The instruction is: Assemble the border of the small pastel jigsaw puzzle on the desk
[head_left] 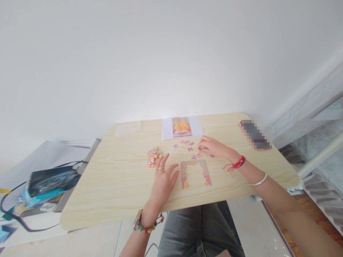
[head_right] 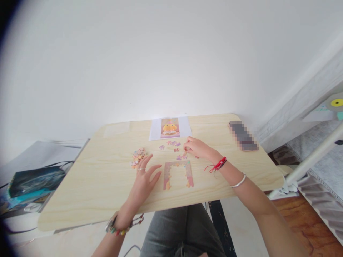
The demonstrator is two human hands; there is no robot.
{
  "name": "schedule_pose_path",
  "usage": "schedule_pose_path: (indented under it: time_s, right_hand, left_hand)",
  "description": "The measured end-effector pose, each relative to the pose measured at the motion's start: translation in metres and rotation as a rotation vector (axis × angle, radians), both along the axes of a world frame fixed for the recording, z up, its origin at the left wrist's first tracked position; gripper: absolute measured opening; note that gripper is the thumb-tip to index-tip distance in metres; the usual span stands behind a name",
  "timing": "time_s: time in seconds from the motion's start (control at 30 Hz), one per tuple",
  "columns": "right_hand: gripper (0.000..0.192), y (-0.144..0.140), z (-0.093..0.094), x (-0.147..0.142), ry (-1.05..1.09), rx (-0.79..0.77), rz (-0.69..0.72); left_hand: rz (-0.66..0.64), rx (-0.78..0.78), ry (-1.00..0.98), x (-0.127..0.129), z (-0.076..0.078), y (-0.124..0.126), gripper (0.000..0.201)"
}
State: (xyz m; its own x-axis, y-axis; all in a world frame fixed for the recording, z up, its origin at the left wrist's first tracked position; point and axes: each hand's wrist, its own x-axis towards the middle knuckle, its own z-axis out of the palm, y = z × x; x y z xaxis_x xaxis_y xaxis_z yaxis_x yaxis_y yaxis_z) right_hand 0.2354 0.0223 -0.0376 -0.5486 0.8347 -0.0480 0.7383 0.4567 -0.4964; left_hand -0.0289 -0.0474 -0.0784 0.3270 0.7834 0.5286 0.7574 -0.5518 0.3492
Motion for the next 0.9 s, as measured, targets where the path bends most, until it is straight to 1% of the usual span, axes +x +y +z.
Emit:
schedule_pose_path:
  time_s: [0.1,0.2,0.3,0.43,0.53,0.6,0.67,0.77,0.83,0.9]
  right_hand:
    - [0.014,0.004,0.004,-0.004,-0.100,0.021,-0.011]
    - [0.014,0.002,0.005,-0.005,-0.198,0.151,-0.016]
    - [0.014,-0.007,0.005,-0.004,-0.227,0.288,-0.024]
    - [0.011,-0.019,0.001,0.002,-0.256,0.385,-0.048]
    - [0.011,-0.021,-0.003,0.005,-0.268,0.391,-0.094]
    - [0.011,-0.018,-0.006,0.004,-0.224,0.369,-0.132]
    - [0.011,-0.012,-0.010,0.000,-0.152,0.320,-0.159]
    - [0.012,-0.001,-0.012,0.000,-0.036,0.221,-0.158]
    - [0.010,0.005,-0.010,0.007,0.030,0.215,-0.166]
    - [0.009,0.009,-0.006,0.020,0.064,0.259,-0.210]
  left_hand:
    - [-0.001,0.002,0.007,-0.003,-0.001,-0.003,0.014]
    - [0.002,-0.022,0.025,-0.006,0.000,-0.007,0.015]
    - [0.004,-0.046,0.036,-0.008,0.001,-0.010,0.017]
    - [-0.004,-0.031,0.017,-0.007,0.001,-0.011,0.016]
    - [-0.003,-0.035,0.008,-0.006,-0.001,-0.011,0.015]
    - [-0.004,-0.047,0.013,-0.006,-0.002,-0.012,0.015]
    - [-0.008,-0.053,0.023,-0.006,-0.002,-0.013,0.016]
    - [-0.002,-0.040,0.021,-0.007,-0.001,-0.015,0.016]
    - [0.009,-0.032,0.018,-0.010,0.000,-0.015,0.016]
    - [0.015,-0.036,0.027,-0.013,0.000,-0.015,0.016]
